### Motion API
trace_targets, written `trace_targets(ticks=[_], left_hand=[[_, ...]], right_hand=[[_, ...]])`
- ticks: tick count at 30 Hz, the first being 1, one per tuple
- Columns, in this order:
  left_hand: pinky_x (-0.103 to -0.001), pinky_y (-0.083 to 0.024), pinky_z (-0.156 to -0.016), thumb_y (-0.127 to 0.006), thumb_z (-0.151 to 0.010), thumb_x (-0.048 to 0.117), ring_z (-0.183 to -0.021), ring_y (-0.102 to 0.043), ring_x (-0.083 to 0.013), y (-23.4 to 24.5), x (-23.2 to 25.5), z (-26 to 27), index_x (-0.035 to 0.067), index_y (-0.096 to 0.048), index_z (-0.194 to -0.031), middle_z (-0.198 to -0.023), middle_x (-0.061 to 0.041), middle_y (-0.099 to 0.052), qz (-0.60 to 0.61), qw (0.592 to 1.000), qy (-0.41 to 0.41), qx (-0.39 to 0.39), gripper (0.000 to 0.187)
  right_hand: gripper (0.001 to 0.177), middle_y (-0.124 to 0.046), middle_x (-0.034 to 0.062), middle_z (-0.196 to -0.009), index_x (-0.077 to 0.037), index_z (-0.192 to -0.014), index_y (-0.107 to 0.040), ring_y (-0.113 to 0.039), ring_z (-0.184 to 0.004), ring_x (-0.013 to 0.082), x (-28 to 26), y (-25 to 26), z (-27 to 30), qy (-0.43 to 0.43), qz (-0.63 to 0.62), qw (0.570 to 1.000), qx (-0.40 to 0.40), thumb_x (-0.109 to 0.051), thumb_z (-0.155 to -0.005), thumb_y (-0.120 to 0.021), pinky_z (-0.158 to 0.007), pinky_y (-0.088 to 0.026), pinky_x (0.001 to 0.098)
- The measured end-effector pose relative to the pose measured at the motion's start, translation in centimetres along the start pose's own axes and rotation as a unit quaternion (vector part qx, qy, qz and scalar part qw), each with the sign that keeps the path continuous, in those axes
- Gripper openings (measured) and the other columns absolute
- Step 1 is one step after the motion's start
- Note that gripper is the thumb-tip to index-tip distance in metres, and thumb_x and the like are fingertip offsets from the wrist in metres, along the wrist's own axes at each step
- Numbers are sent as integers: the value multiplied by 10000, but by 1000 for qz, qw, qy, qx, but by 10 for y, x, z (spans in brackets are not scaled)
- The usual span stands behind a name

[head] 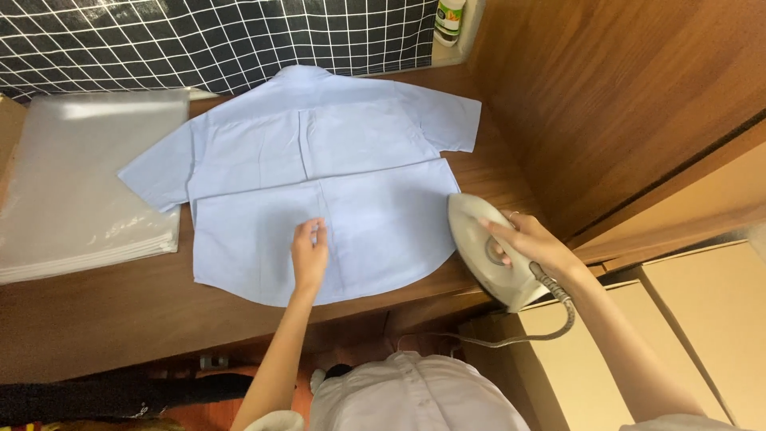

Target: Ironing a blue button-down shirt and folding it neatly for storage or sale.

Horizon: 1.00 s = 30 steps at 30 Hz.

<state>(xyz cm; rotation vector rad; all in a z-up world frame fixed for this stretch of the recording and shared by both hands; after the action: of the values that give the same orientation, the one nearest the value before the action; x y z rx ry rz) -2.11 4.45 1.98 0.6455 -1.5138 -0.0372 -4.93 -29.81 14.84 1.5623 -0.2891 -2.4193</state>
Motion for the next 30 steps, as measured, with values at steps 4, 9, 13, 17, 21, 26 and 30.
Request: trace_targets(ticks=[4, 9, 13, 17, 21, 26, 30], left_hand=[[-277, -529, -632, -514, -853, 256, -717, -634, -171, -10, 52, -7, 121, -583, -919, -853, -85, -636, 216, 970, 94, -58, 165], [-340, -545, -479, -447, -853, 455, -519, -616, -215, -20, 144, 36, -33, -598, -859, -689, -170, -609, 290, 894, 104, -326, 510], [-341, -509, -715, -508, -725, 645, -794, -621, -221, 10, 152, 35, 105, -518, -1000, -876, -119, -633, 83, 939, 141, -303, 605], [-286, -511, -478, -616, -776, 351, -480, -607, -200, 21, 121, 11, -27, -465, -1056, -536, -121, -569, 219, 915, 111, -321, 494], [-325, -532, -448, -663, -709, 176, -448, -614, -225, 55, 124, 5, -43, -499, -1017, -521, -145, -565, 230, 916, 122, -305, 412], [-326, -506, -411, -632, -630, 130, -424, -600, -227, 55, 74, -23, -24, -532, -908, -547, -116, -553, 180, 938, 151, -254, 334], [-308, -489, -388, -628, -641, 149, -388, -588, -222, 57, 58, -41, 8, -530, -851, -525, -100, -551, 177, 940, 162, -242, 271]], right_hand=[[539, -481, 169, -705, 84, -1162, -424, -521, -567, 232, -35, -41, 25, -26, -192, 980, -43, -292, -810, -585, -511, -483, 370], [399, -538, 112, -982, -75, -1142, -520, -557, -929, 259, -99, -113, 57, -30, -396, 886, -240, -340, -862, -420, -829, -417, 405], [409, -414, 50, -1021, -32, -1158, -465, -419, -1115, 174, -81, -145, 17, -1, -425, 864, -271, -323, -873, -426, -1010, -255, 373], [452, -492, 105, -993, 54, -1035, -476, -412, -1161, 244, -89, -161, 8, 107, -300, 898, -304, -366, -921, -356, -1037, -229, 378], [349, -616, 178, -1018, 38, -1161, -498, -581, -988, 260, -87, -172, -14, 152, -141, 961, -183, -176, -930, -346, -887, -437, 400], [249, -635, 96, -999, -98, -1035, -611, -568, -1002, 225, -35, -206, -97, 250, 9, 967, -41, -107, -895, -405, -832, -462, 332], [324, -583, 167, -1104, -39, -1139, -542, -531, -1059, 289, -22, -237, -129, 399, 164, 902, 34, 19, -836, -444, -900, -428, 383]])
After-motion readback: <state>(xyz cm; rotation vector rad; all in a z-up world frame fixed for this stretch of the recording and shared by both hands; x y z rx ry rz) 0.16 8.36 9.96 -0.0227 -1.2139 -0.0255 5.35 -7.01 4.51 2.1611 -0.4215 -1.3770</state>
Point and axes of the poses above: each hand's wrist, its own z-axis away from the middle knuckle, its own y-axis out of the back of the hand, x = y × z, the point moved 3 cm from there along -z, towards the middle knuckle
